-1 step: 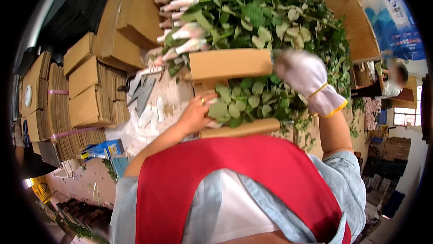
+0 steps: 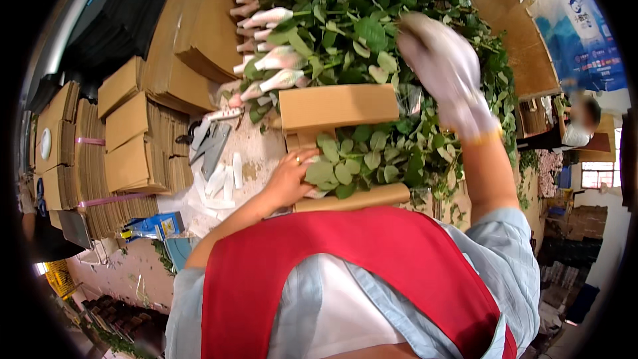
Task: The person places flowers into cardboard sleeves by hand, stacks the prepared sleeves, and secures them using a stapler.
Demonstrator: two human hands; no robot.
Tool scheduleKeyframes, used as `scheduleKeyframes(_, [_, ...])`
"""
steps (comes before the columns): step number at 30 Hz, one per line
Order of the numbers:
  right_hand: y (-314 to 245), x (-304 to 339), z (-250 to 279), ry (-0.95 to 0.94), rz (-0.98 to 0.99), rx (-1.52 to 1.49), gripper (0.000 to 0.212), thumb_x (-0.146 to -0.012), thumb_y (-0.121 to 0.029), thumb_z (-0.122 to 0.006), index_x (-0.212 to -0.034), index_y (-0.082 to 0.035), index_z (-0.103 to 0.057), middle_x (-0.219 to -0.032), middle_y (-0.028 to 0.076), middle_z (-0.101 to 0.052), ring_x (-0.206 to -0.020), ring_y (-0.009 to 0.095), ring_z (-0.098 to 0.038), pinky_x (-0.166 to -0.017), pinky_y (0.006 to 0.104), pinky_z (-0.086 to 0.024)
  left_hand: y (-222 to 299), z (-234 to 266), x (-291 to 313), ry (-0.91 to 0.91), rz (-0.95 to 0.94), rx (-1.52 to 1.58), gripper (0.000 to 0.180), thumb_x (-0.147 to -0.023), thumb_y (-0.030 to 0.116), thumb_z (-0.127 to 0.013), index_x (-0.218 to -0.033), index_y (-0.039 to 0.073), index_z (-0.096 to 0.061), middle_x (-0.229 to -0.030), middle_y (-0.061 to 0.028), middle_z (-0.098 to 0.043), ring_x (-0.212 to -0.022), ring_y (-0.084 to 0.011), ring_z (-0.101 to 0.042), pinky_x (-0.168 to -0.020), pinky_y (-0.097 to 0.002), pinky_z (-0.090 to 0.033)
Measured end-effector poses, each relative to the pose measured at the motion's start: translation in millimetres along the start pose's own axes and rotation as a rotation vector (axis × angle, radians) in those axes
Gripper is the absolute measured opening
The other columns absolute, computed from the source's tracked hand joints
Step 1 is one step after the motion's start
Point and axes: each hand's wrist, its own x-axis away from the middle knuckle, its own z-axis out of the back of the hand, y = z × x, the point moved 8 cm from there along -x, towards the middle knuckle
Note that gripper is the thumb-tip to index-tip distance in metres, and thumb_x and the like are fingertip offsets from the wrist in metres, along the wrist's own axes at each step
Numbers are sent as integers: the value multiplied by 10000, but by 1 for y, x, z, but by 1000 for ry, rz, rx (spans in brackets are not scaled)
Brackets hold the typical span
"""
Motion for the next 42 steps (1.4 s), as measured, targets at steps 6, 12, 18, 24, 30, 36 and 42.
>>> scheduleKeyframes(6, [66,-120,-180,-493,18,224,236,-839,-211,-510,-933,-37,-638,-879,114,-673,-750,277,-648,-626,368,-521,6,-4,-7,-39,26,-24,452,-669,145,-695,-1103,55,-607,-1313,-90,-493,-1214,-333,-432,-1019,-429,-356])
scheduleKeyframes(12, [96,-132,-42,-499,-139,225,385,-865,-420,-574,-1021,-78,-655,-871,104,-673,-805,240,-605,-705,346,-481,0,-1,-3,17,99,12,451,-692,221,-717,-1124,126,-633,-1357,-82,-448,-1217,-339,-428,-1023,-440,-351])
scheduleKeyframes(18, [189,-77,214,698,-200,-402,128,-744,-130,-601,-852,-100,-661,-857,153,-646,-779,355,-632,-692,417,-503,-7,-5,-5,60,65,218,346,-674,70,-737,-1014,121,-694,-1319,-110,-482,-1176,-337,-471,-983,-400,-407])
scheduleKeyframes(24, [170,-19,302,773,-12,864,206,-849,-193,-561,-1039,-137,-616,-1042,147,-612,-933,313,-613,-791,379,-501,-15,-6,-6,127,64,300,561,-624,0,-747,-1155,94,-592,-1280,-141,-509,-1174,-344,-495,-974,-382,-429])
scheduleKeyframes(30, [203,-47,104,-30,-392,260,241,-870,-235,-542,-1088,-154,-607,-1007,153,-638,-899,308,-625,-773,366,-507,-14,0,-7,104,42,163,648,-602,-36,-720,-1210,85,-533,-1225,-153,-531,-1175,-349,-499,-984,-377,-431])
scheduleKeyframes(36, [83,-1,162,245,-134,259,292,-851,-181,-531,-1137,-172,-590,-1000,165,-636,-874,318,-633,-738,384,-519,-6,1,-4,125,-99,-143,680,-574,-11,-778,-1207,86,-548,-1265,-136,-474,-1191,-326,-446,-953,-394,-469])
scheduleKeyframes(42, [-9,100,-12,-427,11,-3,364,-831,-128,-520,-1186,-190,-574,-993,177,-634,-849,328,-641,-704,402,-531,-11,9,-9,135,51,68,653,-571,40,-830,-1176,89,-591,-1153,-76,-587,-1151,-283,-462,-905,-363,-510])
